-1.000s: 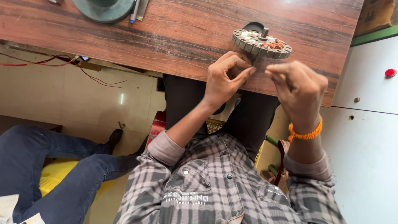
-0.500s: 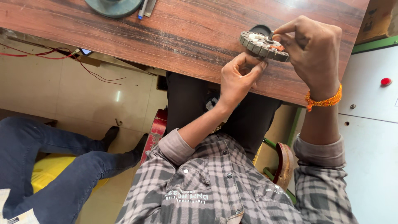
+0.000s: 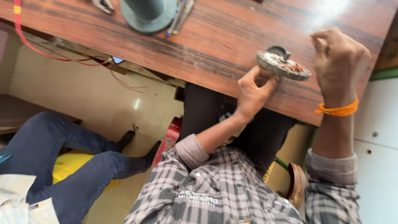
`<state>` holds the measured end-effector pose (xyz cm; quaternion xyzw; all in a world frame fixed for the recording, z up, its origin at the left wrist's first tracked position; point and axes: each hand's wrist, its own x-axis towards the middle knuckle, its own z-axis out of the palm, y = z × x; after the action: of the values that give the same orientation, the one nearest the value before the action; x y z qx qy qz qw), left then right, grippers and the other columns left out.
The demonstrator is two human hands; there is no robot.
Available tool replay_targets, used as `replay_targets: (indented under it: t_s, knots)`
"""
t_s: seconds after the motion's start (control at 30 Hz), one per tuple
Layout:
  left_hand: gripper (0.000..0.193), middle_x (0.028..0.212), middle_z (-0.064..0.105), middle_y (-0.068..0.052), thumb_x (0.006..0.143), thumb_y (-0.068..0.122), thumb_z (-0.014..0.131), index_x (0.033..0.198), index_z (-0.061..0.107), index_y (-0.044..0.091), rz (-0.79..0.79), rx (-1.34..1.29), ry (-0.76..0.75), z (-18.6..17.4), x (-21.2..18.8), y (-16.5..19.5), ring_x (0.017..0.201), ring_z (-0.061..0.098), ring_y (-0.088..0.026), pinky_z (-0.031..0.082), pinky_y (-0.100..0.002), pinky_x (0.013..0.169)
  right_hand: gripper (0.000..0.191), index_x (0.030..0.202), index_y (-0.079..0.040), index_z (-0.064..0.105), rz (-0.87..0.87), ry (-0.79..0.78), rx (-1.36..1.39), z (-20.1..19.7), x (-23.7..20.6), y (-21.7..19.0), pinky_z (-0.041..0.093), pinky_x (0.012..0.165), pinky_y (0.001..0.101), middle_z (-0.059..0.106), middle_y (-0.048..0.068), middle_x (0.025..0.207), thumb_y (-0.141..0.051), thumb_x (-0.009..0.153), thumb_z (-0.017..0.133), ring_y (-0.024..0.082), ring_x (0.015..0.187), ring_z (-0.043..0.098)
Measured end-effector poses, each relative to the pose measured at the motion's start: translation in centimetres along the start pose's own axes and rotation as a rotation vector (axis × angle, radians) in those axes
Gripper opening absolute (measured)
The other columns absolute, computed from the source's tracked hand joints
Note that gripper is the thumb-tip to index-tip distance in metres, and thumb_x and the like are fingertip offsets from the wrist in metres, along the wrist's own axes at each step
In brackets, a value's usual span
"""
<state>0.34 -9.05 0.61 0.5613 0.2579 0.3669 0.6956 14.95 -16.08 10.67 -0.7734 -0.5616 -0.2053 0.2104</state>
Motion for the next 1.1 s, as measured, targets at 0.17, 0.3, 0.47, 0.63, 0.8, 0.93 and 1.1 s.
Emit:
replay_targets:
  t_s: [0.17, 0.3, 0.47, 0.63, 0.8, 0.93, 1.1]
  knots:
    - [0.008, 0.084, 0.07, 0.002, 0.097, 0.016, 0.076, 0.096, 0.07, 0.009, 0.228, 0.179, 0.058, -0.6, -0.5, 1.2, 0.062, 0.06, -0.002, 0.048, -0.021, 0.057, 0.008, 0.108, -0.003, 0.079, 0.161, -0.036, 0.055, 0.3, -1.3, 1.3, 0.043, 0.061, 0.0337, 0.066, 0.013, 0.076, -0.002, 0.103, 0.085, 0.02, 0.061, 0.057]
    - [0.023, 0.119, 0.069, 0.0, 0.091, 0.023, 0.075, 0.11, 0.069, 0.012, 0.899, 0.617, -0.119, -2.6, 2.1, 2.1, 0.109, 0.061, -0.019, 0.048, -0.039, 0.097, 0.005, 0.103, 0.002, 0.077, 0.168, 0.014, 0.169, 0.6, -2.6, 2.2, 0.041, 0.061, 0.0276, 0.07, 0.011, 0.083, 0.002, 0.106, 0.081, 0.014, 0.065, 0.056]
    - [0.039, 0.124, 0.068, 0.004, 0.089, 0.03, 0.083, 0.123, 0.07, 0.015, 0.909, 0.638, -0.58, -3.6, 7.7, 2.2, 0.113, 0.063, -0.017, 0.05, -0.036, 0.105, 0.008, 0.103, 0.006, 0.074, 0.328, -0.021, 0.271, -0.6, -3.6, 2.3, 0.04, 0.06, 0.0242, 0.066, 0.009, 0.078, -0.001, 0.106, 0.076, 0.01, 0.063, 0.053]
    - [0.042, 0.126, 0.071, 0.006, 0.088, 0.02, 0.086, 0.126, 0.068, 0.019, 0.822, 0.493, -0.637, -5.0, 8.3, 1.0, 0.117, 0.063, -0.017, 0.053, -0.034, 0.107, 0.013, 0.105, 0.004, 0.071, 0.707, -0.084, 0.642, -4.1, -4.6, 0.0, 0.038, 0.063, 0.0175, 0.065, -0.001, 0.084, -0.007, 0.11, 0.075, 0.001, 0.07, 0.052]
    - [0.044, 0.129, 0.07, 0.006, 0.089, 0.016, 0.087, 0.128, 0.067, 0.019, 0.776, 0.41, -0.658, -5.3, 7.9, 0.9, 0.12, 0.062, -0.017, 0.053, -0.034, 0.108, 0.008, 0.102, 0.003, 0.072, 0.561, -0.161, 0.681, -5.9, -4.1, -3.7, 0.037, 0.057, 0.0194, 0.064, 0.0, 0.079, -0.003, 0.102, 0.077, 0.001, 0.065, 0.051]
    - [0.044, 0.13, 0.069, 0.006, 0.09, 0.016, 0.086, 0.13, 0.066, 0.019, 0.738, 0.416, -0.659, -5.4, 7.6, 1.5, 0.12, 0.061, -0.018, 0.053, -0.035, 0.108, 0.008, 0.105, 0.002, 0.076, 0.577, -0.199, 0.666, -4.8, -4.3, -5.7, 0.036, 0.052, 0.0203, 0.064, 0.003, 0.073, -0.004, 0.102, 0.08, 0.003, 0.059, 0.052]
    - [0.043, 0.128, 0.066, 0.005, 0.092, 0.015, 0.084, 0.131, 0.067, 0.019, 0.716, 0.402, -0.653, -5.4, 7.5, 1.4, 0.119, 0.06, -0.019, 0.054, -0.035, 0.106, 0.009, 0.103, 0.002, 0.075, 0.496, -0.152, 0.598, -2.8, -6.3, -7.0, 0.045, 0.062, 0.023, 0.067, 0.005, 0.078, -0.002, 0.101, 0.082, 0.006, 0.068, 0.058]
